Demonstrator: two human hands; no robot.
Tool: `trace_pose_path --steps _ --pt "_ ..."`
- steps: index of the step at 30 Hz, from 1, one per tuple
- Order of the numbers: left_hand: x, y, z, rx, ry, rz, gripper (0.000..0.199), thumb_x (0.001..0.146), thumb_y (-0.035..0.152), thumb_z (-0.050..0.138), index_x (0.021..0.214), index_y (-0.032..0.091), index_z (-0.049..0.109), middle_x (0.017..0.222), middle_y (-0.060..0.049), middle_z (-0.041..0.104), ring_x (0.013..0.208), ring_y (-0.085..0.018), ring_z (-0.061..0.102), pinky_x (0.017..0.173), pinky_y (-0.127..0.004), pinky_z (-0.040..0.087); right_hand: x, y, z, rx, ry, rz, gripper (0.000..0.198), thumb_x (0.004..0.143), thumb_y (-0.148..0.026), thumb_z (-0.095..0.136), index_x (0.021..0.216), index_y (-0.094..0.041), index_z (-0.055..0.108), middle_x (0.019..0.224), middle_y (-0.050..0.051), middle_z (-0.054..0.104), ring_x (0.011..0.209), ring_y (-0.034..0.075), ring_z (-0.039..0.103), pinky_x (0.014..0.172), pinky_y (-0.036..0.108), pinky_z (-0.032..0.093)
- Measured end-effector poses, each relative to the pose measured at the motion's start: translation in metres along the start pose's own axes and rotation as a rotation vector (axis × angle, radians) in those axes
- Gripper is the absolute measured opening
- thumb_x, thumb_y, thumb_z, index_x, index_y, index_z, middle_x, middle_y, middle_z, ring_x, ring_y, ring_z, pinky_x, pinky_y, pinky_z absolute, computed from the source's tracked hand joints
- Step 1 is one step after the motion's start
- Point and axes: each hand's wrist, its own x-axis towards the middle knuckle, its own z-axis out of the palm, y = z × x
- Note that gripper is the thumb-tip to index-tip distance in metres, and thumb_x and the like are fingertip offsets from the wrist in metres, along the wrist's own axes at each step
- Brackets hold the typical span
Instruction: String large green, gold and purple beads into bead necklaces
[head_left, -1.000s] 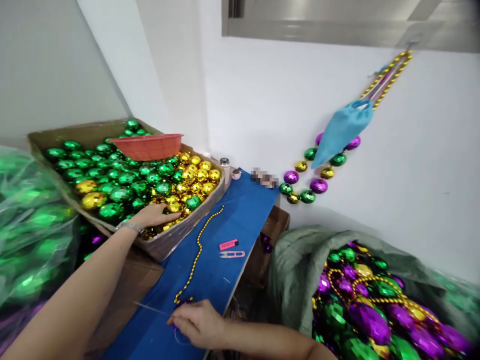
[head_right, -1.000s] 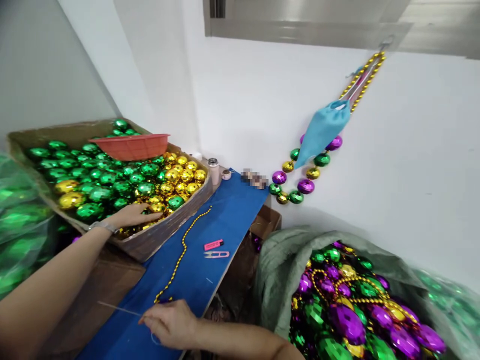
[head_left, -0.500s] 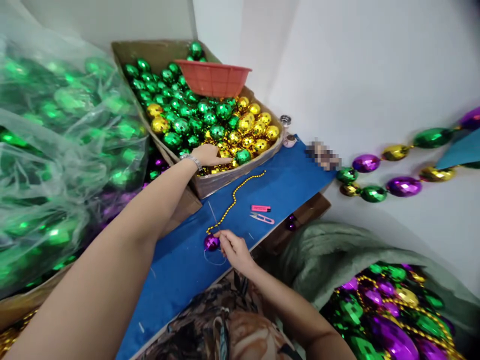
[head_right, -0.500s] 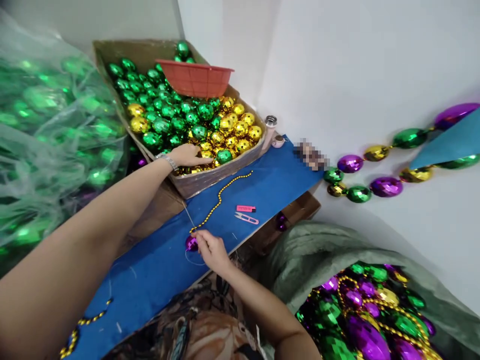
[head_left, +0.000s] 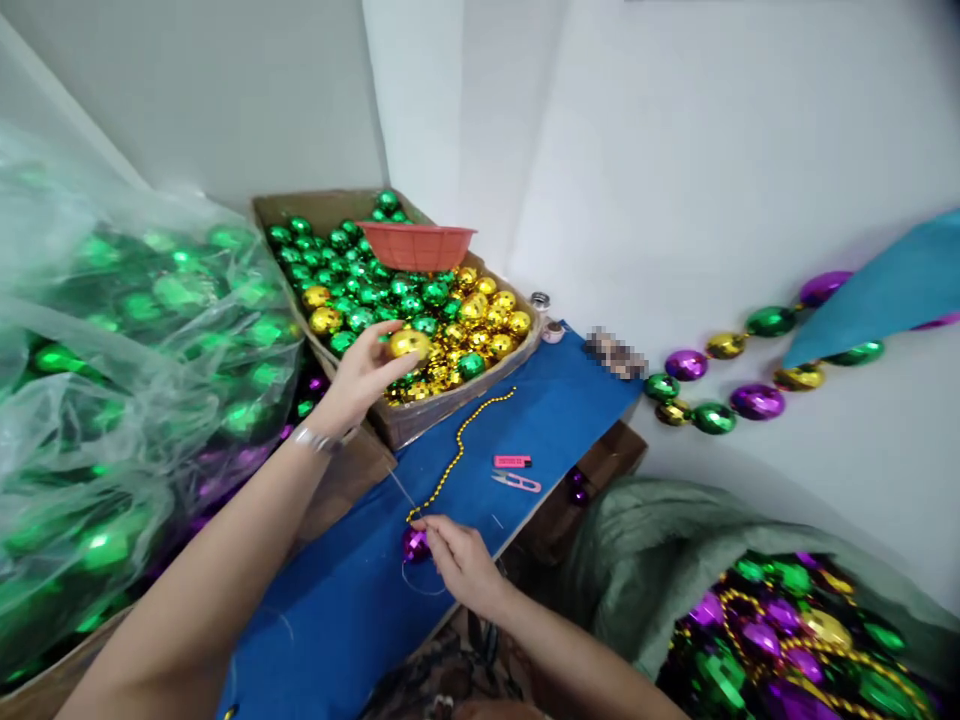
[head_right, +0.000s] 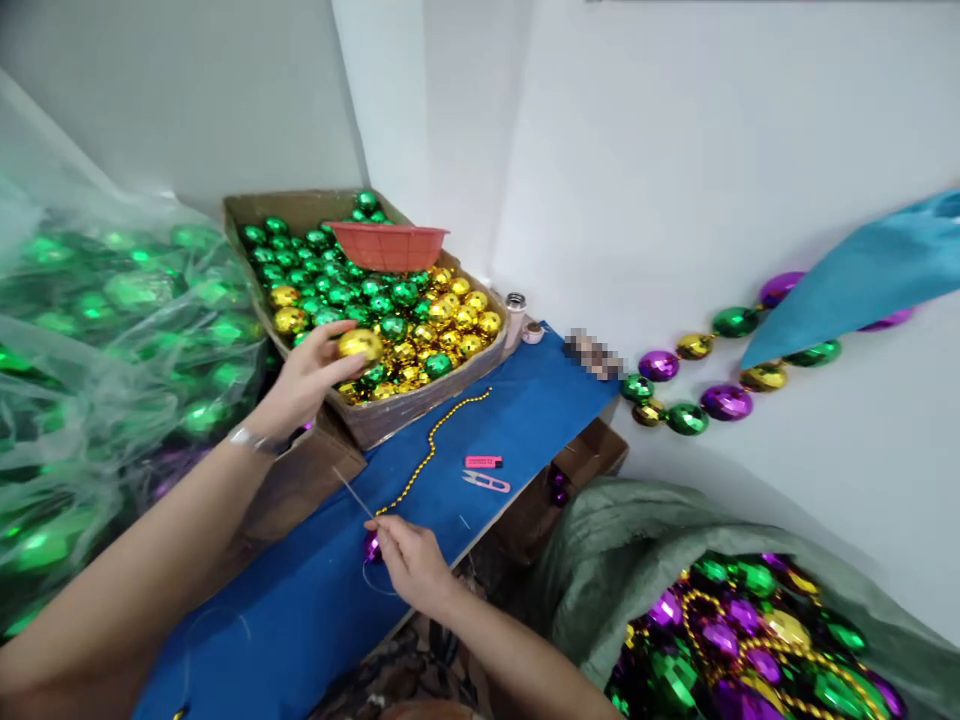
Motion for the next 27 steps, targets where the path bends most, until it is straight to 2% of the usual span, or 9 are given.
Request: trace_pose_path --steps 2,4,6,10,13,18,21,24,27 --pt "-0.041 0.011 -0.007 -0.244 0.035 -0.085 0.056 0.078 0.039 0.067 0.130 0.025 0.051 0.119 -0.008 0.063 0.099 -0.021 0.062 0.083 -0.035 0.055 -0.002 -0.004 -0.002 -0.024 0.000 -0.043 0.033 0.101 -0.031 0.033 0.117 -0.020 0.059 0.093 0.003 0.068 0.080 0.011 0.064 0.077 0.020 0.049" --pt "-0.076 0.014 -0.012 -0.386 0.103 -0.167 0.048 0.076 0.032 0.071 0.122 0.030 0.058 0.113 -0.003 0.065 0.097 -0.021 0.063 0.083 -0.038 0.057 -0.004 -0.005 -0.003 -0.043 -0.006 -0.069 0.032 0.101 -0.028 0.032 0.118 -0.020 0.058 0.104 0.004 0.067 0.090 0.012 0.064 0.084 0.021 0.049" --pt "-0.102 0.013 -0.016 -0.454 0.184 -0.226 0.039 0.073 0.031 0.072 0.112 0.034 0.065 0.105 0.001 0.068 0.091 -0.022 0.064 0.080 -0.042 0.059 -0.005 -0.004 -0.003 -0.069 -0.016 -0.076 0.032 0.101 -0.027 0.031 0.119 -0.019 0.057 0.110 0.004 0.066 0.097 0.011 0.064 0.088 0.021 0.048" --pt "-0.130 0.011 -0.017 -0.455 0.267 -0.332 0.032 0.068 0.035 0.072 0.099 0.040 0.070 0.105 0.005 0.069 0.087 -0.025 0.065 0.086 -0.051 0.057 -0.009 -0.006 0.000 -0.135 -0.035 -0.072 0.032 0.102 -0.027 0.030 0.118 -0.019 0.057 0.110 0.004 0.067 0.097 0.011 0.064 0.088 0.020 0.048" --pt "-0.143 0.011 -0.017 -0.473 0.297 -0.373 0.032 0.068 0.036 0.071 0.099 0.041 0.070 0.105 0.006 0.069 0.090 -0.026 0.065 0.089 -0.051 0.056 -0.012 -0.011 0.004 -0.172 -0.036 -0.088 0.033 0.102 -0.026 0.029 0.117 -0.019 0.057 0.106 0.003 0.068 0.094 0.010 0.065 0.086 0.019 0.048" --pt "-0.167 -0.008 -0.020 -0.621 0.315 -0.450 0.031 0.072 0.042 0.069 0.102 0.034 0.069 0.104 0.002 0.070 0.088 -0.022 0.065 0.079 -0.039 0.060 -0.016 -0.016 0.005 -0.192 -0.046 -0.119 0.032 0.101 -0.026 0.030 0.117 -0.018 0.057 0.106 0.004 0.068 0.097 0.010 0.065 0.088 0.019 0.048" --pt "-0.171 -0.016 -0.019 -0.654 0.298 -0.458 0.032 0.076 0.041 0.067 0.106 0.031 0.067 0.106 0.000 0.068 0.087 -0.021 0.066 0.079 -0.040 0.059 -0.017 -0.015 0.005 -0.174 -0.043 -0.131 0.031 0.101 -0.026 0.031 0.116 -0.018 0.058 0.108 0.004 0.068 0.099 0.011 0.065 0.089 0.020 0.048" --pt "-0.157 -0.010 -0.019 -0.618 0.283 -0.329 0.037 0.076 0.038 0.069 0.112 0.029 0.063 0.110 -0.003 0.066 0.093 -0.023 0.065 0.081 -0.041 0.058 -0.018 -0.014 0.007 -0.136 -0.013 -0.121 0.030 0.101 -0.026 0.033 0.115 -0.019 0.059 0.106 0.005 0.068 0.096 0.013 0.065 0.086 0.021 0.049" --pt "-0.129 0.002 -0.028 -0.408 0.288 -0.147 0.048 0.076 0.038 0.071 0.121 0.026 0.057 0.115 -0.006 0.063 0.098 -0.022 0.063 0.081 -0.036 0.056 -0.017 -0.014 0.009 -0.072 0.000 -0.119 0.028 0.101 -0.026 0.036 0.113 -0.019 0.060 0.104 0.004 0.069 0.094 0.013 0.066 0.085 0.021 0.049"
